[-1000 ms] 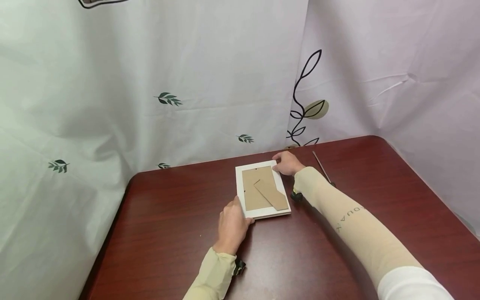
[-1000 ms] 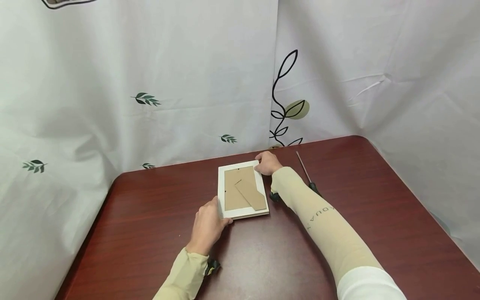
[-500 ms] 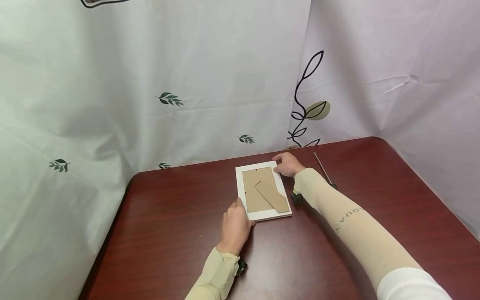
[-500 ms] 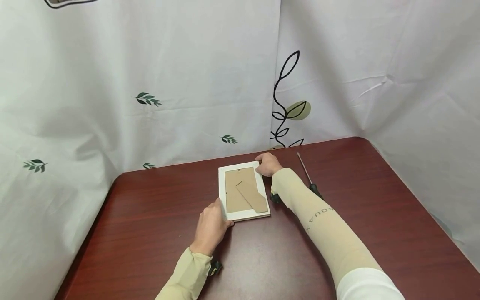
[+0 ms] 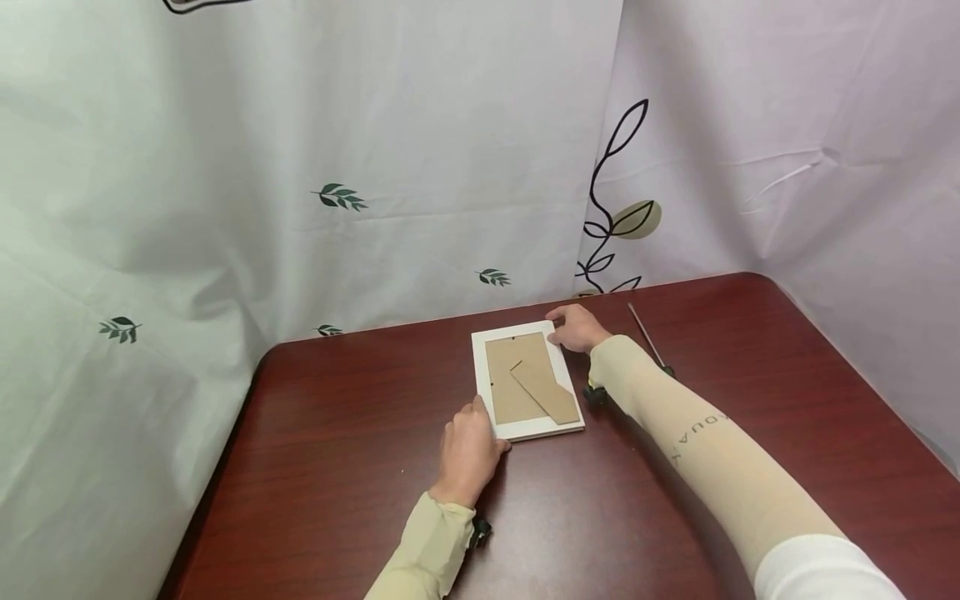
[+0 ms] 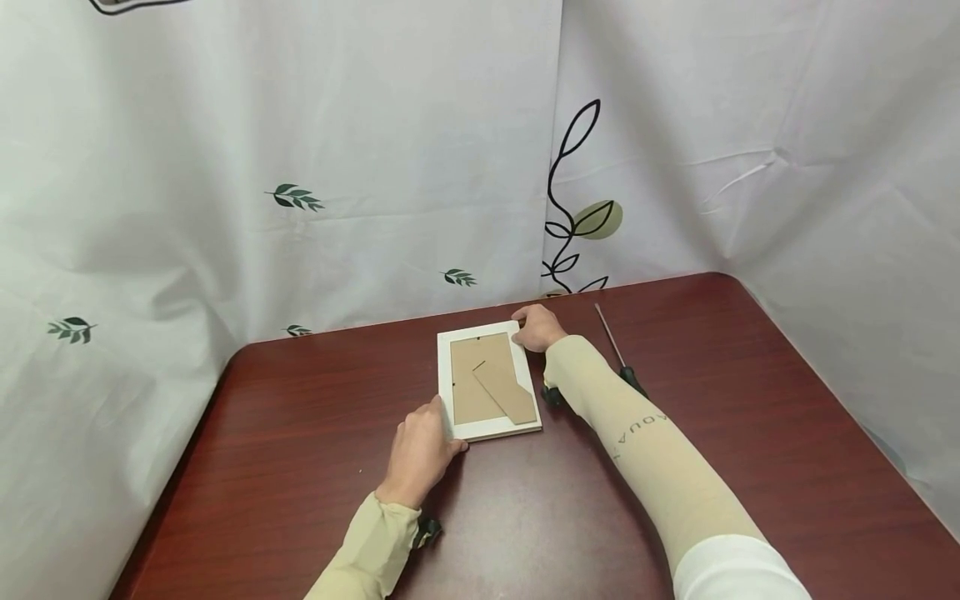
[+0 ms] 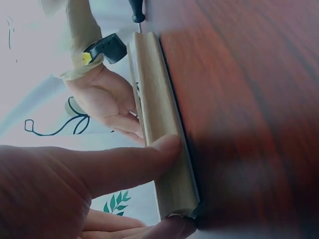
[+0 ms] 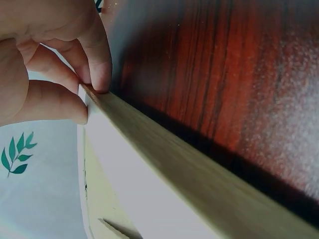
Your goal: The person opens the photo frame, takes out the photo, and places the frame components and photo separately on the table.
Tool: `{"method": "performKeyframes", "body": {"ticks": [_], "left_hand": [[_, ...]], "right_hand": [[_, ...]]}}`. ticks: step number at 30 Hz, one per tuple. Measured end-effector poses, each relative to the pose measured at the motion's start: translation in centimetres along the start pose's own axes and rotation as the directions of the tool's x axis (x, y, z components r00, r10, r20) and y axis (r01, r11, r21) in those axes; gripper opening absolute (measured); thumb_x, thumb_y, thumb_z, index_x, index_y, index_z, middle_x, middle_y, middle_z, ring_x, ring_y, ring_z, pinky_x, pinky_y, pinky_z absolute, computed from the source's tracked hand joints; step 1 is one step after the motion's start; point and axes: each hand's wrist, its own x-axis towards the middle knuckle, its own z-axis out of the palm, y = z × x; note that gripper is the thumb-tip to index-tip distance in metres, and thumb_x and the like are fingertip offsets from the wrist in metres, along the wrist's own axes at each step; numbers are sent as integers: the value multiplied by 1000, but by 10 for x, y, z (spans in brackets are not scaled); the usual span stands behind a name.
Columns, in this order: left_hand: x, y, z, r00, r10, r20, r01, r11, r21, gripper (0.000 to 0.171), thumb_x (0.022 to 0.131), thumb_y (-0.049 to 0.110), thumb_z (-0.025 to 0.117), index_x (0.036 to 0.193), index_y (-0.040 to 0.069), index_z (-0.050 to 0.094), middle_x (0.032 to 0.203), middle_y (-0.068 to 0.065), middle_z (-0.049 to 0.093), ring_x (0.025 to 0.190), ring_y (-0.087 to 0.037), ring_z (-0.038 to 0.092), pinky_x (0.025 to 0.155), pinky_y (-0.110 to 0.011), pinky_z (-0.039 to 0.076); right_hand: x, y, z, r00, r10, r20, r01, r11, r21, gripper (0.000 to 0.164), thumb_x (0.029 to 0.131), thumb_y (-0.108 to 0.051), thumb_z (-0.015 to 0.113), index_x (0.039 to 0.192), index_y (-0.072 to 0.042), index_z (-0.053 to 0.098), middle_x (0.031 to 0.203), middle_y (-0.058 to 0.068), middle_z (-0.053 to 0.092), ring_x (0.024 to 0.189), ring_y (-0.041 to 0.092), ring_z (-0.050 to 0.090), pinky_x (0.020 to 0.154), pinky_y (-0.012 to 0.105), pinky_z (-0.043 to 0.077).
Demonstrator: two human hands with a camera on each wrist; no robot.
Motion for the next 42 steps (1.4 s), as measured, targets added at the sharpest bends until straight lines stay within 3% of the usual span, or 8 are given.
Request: {"method": "performKeyframes", "body": {"ticks": [8, 15, 22, 25, 33, 42], "left_hand": [[2, -6, -6, 999, 35, 31, -35, 999, -17, 51, 53, 29, 90, 84, 5, 57, 69, -7, 59, 62, -33, 63, 49, -40, 49], [4, -14, -10, 997, 39, 60, -35, 997, -65, 56, 59, 42, 84, 93, 5, 60, 74, -5, 61, 67, -29, 63, 54, -41, 49], [16, -27, -14, 988, 77, 135, -55, 986, -160, 78, 74, 51, 72, 127, -3, 52, 113, -15, 62, 102, -28, 60, 84, -41, 49], [22, -32, -15, 984, 95, 147, -66, 979, -191, 81, 76, 52, 69, 130, -4, 49, 123, -17, 57, 113, -29, 54, 92, -41, 45], [31, -44, -16, 970, 108, 217, -63, 977, -204, 87, 76, 55, 68, 138, 0, 41, 140, -14, 42, 128, -27, 40, 102, -42, 36], [38, -54, -11, 955, 150, 256, -96, 972, -213, 92, 74, 58, 67, 142, 5, 36, 147, -10, 32, 134, -24, 31, 105, -42, 33]], "right_hand": [[-2, -1, 0, 1000, -17, 5, 17, 1000, -6, 46, 85, -5, 61, 129, 0, 51, 125, 19, 52, 114, 29, 49, 97, 43, 40], [-3, -2, 1, 1000, -12, 3, 12, 1000, 10, 49, 86, -8, 60, 134, -5, 47, 131, 18, 47, 121, 30, 44, 99, 45, 38], [-13, -8, -5, 999, -29, -37, 29, 1000, -10, 45, 90, -14, 57, 133, -5, 47, 130, 16, 49, 119, 30, 46, 97, 45, 40], [-21, -10, -13, 998, -59, -39, 57, 998, -30, 45, 90, -15, 56, 132, -4, 47, 129, 17, 50, 119, 31, 46, 96, 46, 41], [-40, -6, -25, 991, -128, -41, 122, 985, -121, 45, 91, -18, 55, 132, -3, 47, 129, 18, 50, 116, 33, 48, 93, 48, 42], [-71, 1, -34, 974, -223, -43, 204, 944, -257, 45, 88, -17, 59, 128, 0, 50, 126, 20, 52, 112, 35, 51, 91, 50, 42]]}}
